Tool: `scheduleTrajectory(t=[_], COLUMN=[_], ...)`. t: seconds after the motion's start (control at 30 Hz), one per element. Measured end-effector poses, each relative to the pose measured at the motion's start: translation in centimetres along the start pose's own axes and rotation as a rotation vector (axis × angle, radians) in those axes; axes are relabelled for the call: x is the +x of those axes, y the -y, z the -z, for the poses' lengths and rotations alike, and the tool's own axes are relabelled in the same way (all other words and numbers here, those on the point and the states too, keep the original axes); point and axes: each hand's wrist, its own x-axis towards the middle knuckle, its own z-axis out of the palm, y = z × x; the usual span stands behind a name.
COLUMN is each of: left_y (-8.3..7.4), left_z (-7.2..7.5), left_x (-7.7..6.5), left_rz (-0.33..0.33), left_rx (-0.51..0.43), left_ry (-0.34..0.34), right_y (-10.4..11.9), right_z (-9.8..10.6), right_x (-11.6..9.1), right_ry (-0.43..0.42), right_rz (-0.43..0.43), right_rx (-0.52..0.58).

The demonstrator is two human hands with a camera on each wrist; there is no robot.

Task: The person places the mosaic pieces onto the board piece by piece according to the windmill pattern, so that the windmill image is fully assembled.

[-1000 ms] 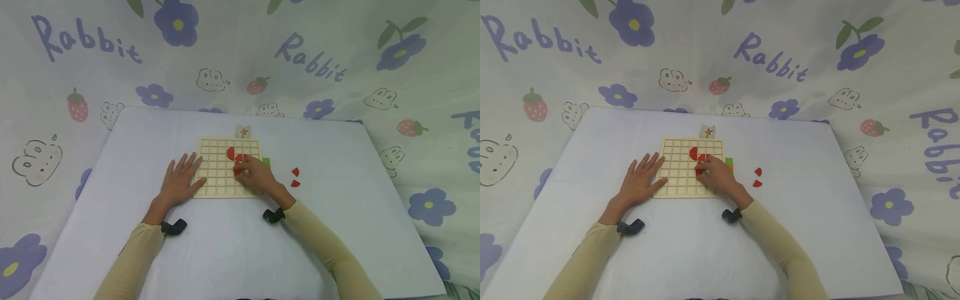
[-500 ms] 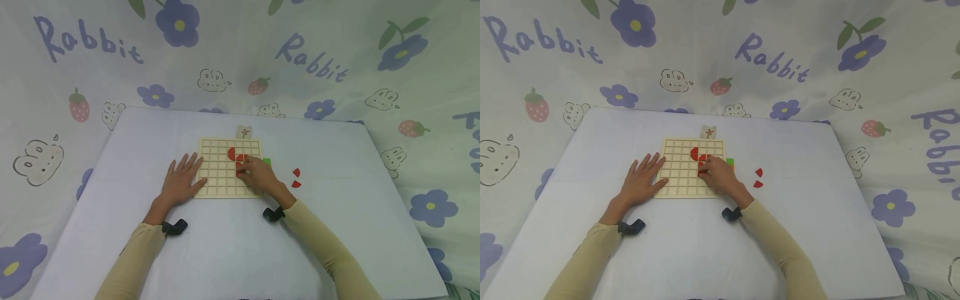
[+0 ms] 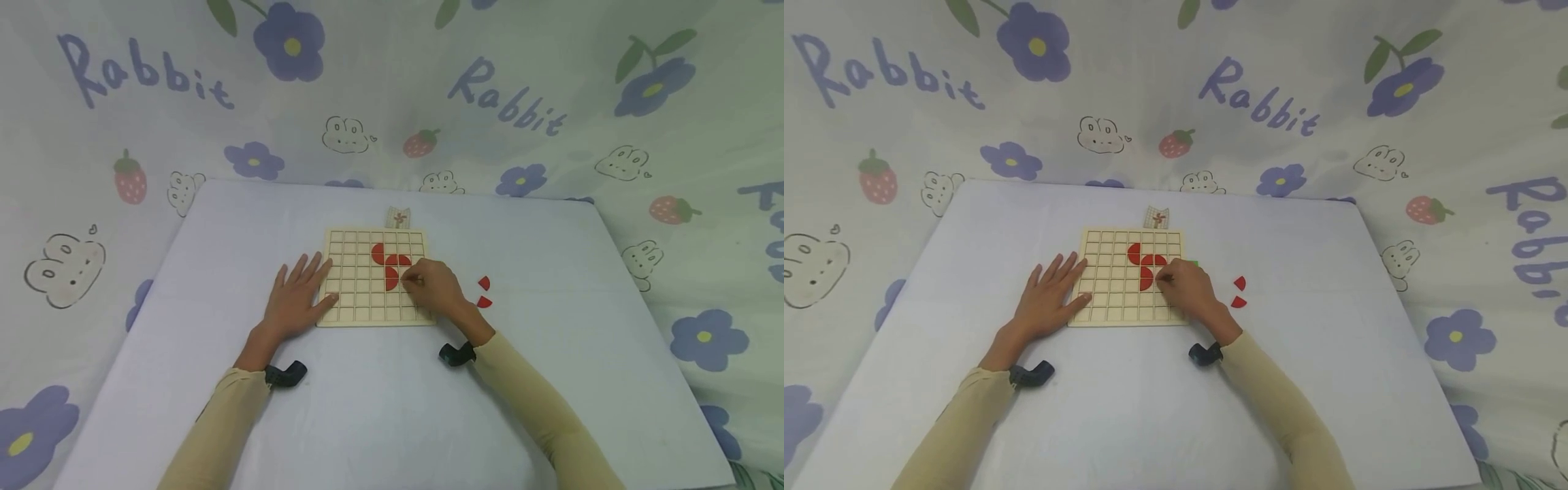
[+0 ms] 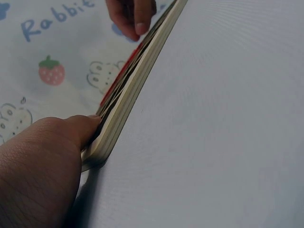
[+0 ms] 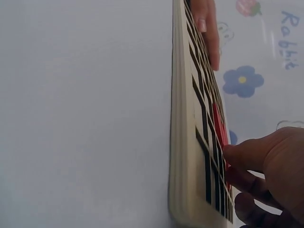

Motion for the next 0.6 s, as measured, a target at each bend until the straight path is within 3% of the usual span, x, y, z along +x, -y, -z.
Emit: scheduleTrajectory(t=[0.33, 0.6], left_y=[-0.2, -0.1], left_z=[0.1, 0.0], left_x=[0.1, 0.1], left_rz=[0.010, 0.017], left_rx=[0.000, -0.004], left_ry=[-0.002, 0.011], right_y=[-2.9, -5.5], right_z=[1.5, 4.1], right_x=[-1.9, -3.7], right_ry=[-0.051, -0.069], right_rz=[-0.007, -0.149], right_rx=[-0.006, -0.082])
